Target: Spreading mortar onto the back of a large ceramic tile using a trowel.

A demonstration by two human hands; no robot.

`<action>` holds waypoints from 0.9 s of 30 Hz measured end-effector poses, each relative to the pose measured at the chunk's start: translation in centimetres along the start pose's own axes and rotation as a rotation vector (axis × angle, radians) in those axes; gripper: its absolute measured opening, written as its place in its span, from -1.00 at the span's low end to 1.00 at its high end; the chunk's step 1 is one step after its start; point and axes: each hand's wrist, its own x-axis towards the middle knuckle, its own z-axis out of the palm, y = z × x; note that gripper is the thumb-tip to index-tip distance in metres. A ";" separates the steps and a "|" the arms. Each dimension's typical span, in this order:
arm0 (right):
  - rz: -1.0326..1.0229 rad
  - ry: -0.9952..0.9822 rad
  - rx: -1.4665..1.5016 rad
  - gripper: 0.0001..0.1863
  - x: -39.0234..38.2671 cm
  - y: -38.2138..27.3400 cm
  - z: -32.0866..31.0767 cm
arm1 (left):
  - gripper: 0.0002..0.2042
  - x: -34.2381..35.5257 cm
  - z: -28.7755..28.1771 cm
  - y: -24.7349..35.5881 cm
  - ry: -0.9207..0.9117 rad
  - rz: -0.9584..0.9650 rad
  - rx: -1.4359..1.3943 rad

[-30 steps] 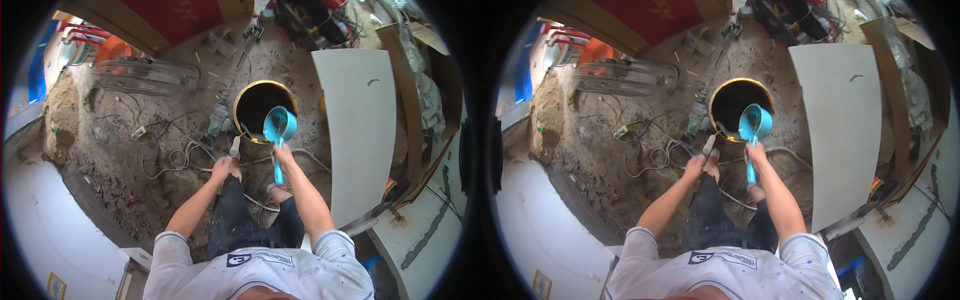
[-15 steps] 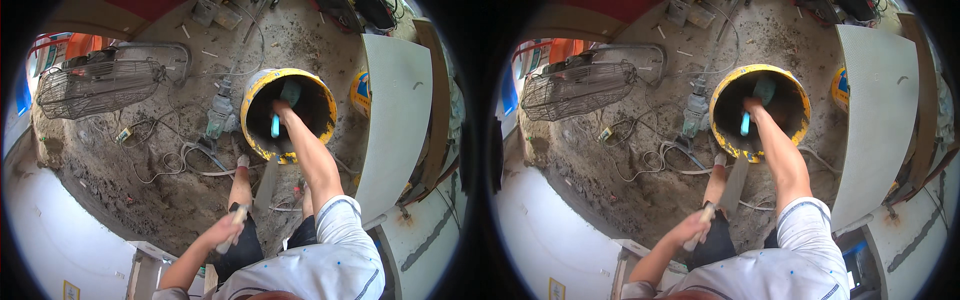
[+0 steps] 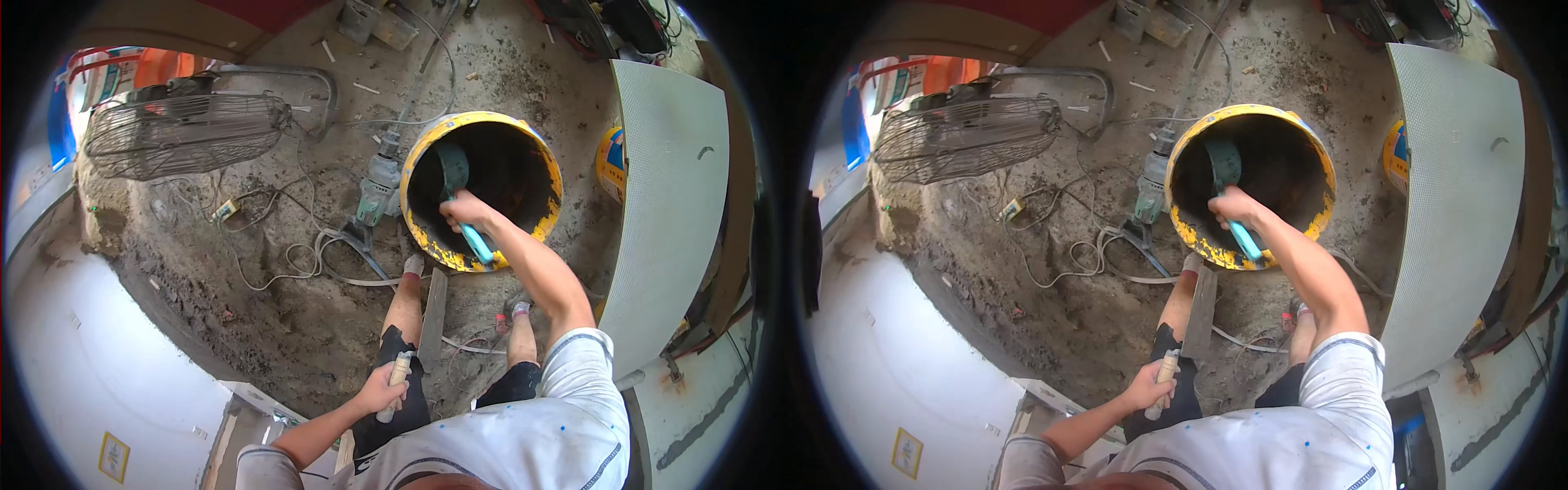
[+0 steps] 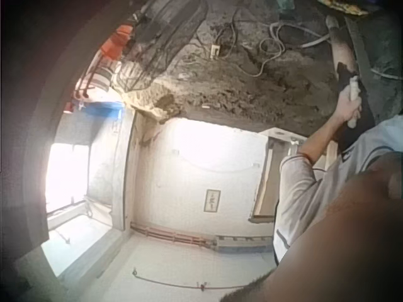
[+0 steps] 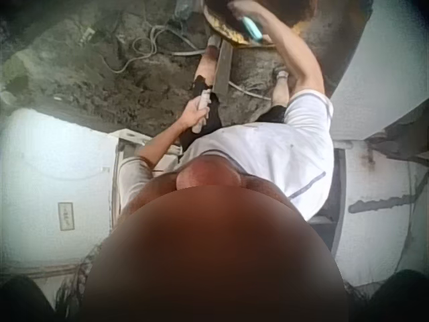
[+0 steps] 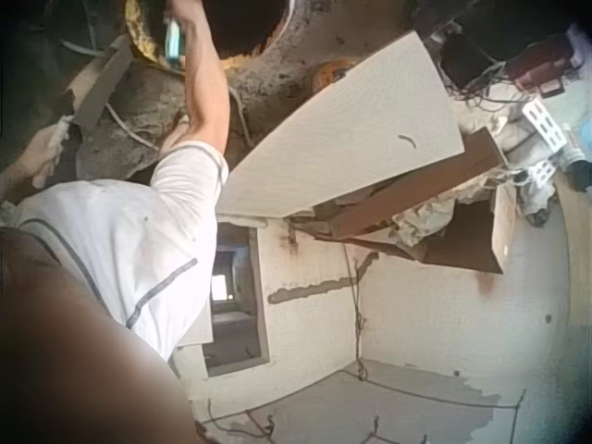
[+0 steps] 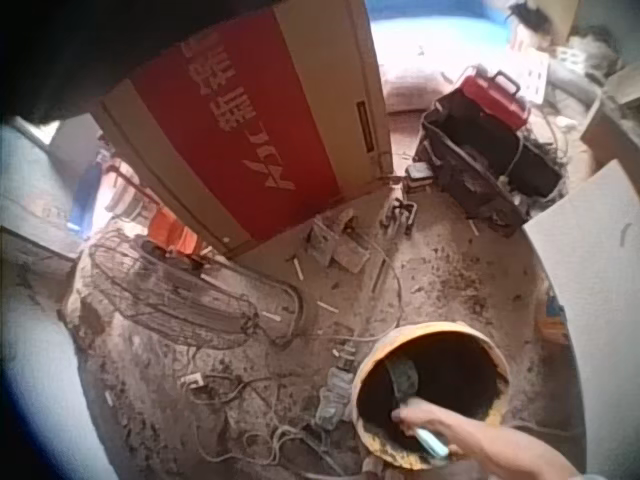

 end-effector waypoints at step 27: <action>-0.448 1.424 -0.187 -0.71 -55.2 15.5 -42.2 | -0.88 7.5 19.6 -5.5 0.344 0.165 0.333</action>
